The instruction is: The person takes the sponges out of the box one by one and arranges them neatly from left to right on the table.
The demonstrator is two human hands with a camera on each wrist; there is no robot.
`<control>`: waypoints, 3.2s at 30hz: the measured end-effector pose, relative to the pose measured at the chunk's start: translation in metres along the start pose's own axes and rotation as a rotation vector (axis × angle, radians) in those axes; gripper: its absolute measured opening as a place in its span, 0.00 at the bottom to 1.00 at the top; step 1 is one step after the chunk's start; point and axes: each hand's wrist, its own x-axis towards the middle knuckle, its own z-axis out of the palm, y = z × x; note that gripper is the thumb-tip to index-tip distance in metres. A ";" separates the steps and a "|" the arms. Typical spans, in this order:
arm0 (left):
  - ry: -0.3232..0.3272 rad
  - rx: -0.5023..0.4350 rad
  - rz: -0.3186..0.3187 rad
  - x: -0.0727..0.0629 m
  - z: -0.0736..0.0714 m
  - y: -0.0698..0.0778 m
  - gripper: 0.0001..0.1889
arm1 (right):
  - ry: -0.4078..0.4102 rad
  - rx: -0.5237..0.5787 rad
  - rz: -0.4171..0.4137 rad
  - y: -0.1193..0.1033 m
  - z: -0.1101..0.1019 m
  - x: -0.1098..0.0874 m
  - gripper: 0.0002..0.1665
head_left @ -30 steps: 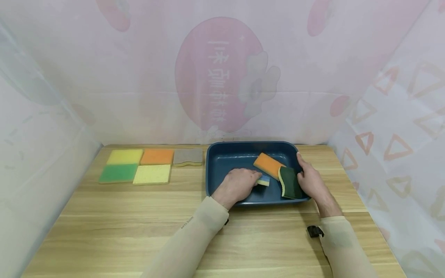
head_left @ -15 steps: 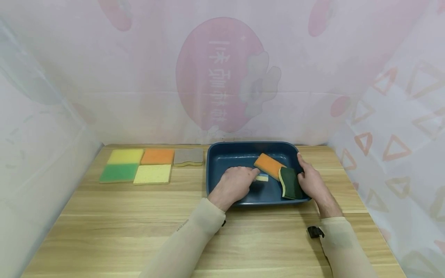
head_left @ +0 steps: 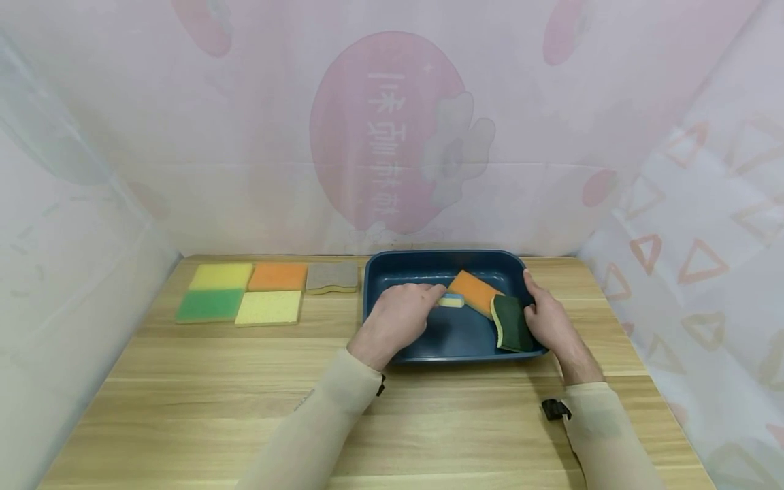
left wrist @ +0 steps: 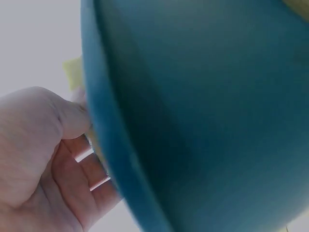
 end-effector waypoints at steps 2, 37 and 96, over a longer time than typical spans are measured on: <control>0.010 -0.012 -0.013 -0.001 -0.003 -0.004 0.16 | 0.000 -0.002 -0.003 0.001 0.000 0.000 0.49; 0.073 0.055 -0.152 -0.044 -0.034 -0.092 0.28 | 0.007 -0.020 -0.017 -0.004 -0.002 -0.003 0.49; 0.003 0.065 -0.183 -0.087 0.015 -0.140 0.12 | 0.013 -0.032 -0.022 0.000 -0.001 -0.003 0.49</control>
